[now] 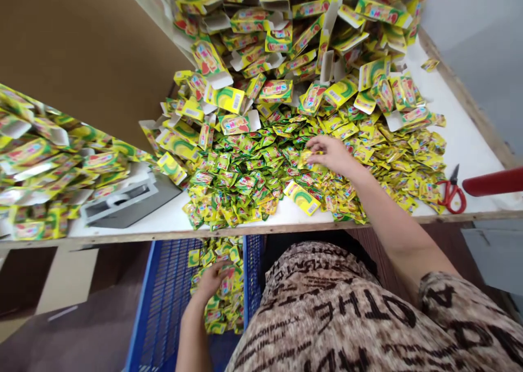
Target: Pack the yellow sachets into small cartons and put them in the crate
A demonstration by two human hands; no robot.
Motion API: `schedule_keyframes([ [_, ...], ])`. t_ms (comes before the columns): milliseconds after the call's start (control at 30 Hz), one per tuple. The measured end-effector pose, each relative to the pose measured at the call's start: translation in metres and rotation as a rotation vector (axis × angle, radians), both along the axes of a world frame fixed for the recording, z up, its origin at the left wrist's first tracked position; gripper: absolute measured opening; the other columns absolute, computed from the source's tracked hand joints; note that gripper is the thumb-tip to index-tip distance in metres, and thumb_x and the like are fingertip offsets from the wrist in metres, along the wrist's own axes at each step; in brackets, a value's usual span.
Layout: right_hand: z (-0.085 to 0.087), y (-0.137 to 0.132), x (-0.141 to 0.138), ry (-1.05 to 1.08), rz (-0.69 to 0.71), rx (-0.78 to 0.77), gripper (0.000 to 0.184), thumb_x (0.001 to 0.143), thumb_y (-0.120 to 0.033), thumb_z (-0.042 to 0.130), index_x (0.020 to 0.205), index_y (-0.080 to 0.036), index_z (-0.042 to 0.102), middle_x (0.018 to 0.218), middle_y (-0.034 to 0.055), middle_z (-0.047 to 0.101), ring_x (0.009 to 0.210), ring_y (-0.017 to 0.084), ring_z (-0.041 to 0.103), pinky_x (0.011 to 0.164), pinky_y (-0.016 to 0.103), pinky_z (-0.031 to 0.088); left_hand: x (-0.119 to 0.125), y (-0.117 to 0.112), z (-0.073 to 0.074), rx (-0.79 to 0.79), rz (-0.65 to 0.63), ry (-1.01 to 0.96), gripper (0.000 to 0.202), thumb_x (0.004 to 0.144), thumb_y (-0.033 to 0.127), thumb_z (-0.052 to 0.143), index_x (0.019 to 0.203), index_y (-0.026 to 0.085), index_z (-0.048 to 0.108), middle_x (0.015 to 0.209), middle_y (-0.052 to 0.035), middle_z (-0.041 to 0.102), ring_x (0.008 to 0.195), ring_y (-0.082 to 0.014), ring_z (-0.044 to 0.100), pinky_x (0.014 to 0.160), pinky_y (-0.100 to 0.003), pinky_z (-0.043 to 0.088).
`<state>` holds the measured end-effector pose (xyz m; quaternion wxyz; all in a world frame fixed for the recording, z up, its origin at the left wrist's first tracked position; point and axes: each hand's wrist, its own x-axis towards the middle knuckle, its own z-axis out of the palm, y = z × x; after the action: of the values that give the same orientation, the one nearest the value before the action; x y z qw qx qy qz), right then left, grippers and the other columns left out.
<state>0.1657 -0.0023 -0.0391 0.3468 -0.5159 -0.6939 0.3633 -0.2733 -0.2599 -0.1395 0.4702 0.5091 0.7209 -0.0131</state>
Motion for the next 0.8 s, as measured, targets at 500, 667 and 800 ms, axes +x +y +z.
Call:
schedule_keyframes([
  [500, -0.027, -0.016, -0.046, -0.579, 0.106, 0.253, 0.025, 0.084, -0.014, 0.062, 0.108, -0.013, 0.059, 0.099, 0.0141, 0.060, 0.095, 0.029, 0.054, 0.084, 0.041, 0.045, 0.186, 0.124, 0.073, 0.863, -0.458, -0.299, 0.028, 0.089, 0.018, 0.054, 0.111, 0.022, 0.069, 0.111, -0.0113, 0.068, 0.107, -0.0255, 0.061, 0.096, -0.042, 0.047],
  [667, -0.038, -0.058, -0.006, -0.493, -0.057, 0.301, 0.024, 0.090, -0.021, 0.054, 0.113, -0.016, 0.061, 0.105, 0.0140, 0.058, 0.096, 0.028, 0.055, 0.085, 0.041, 0.047, 0.233, 0.149, 0.066, 0.880, -0.586, -0.029, 0.056, 0.086, 0.026, 0.062, 0.140, 0.027, 0.048, 0.117, -0.0136, 0.057, 0.106, -0.0290, 0.058, 0.089, -0.040, 0.047],
  [800, -0.054, -0.089, 0.020, -0.620, -0.047, 0.312, 0.023, 0.094, -0.025, 0.048, 0.104, -0.014, 0.066, 0.092, 0.0135, 0.061, 0.093, 0.029, 0.056, 0.083, 0.041, 0.046, 0.254, 0.139, 0.062, 0.685, -0.540, 0.065, 0.056, 0.090, 0.049, 0.052, 0.141, 0.027, 0.046, 0.101, -0.0112, 0.058, 0.082, -0.0242, 0.063, 0.073, -0.032, 0.046],
])
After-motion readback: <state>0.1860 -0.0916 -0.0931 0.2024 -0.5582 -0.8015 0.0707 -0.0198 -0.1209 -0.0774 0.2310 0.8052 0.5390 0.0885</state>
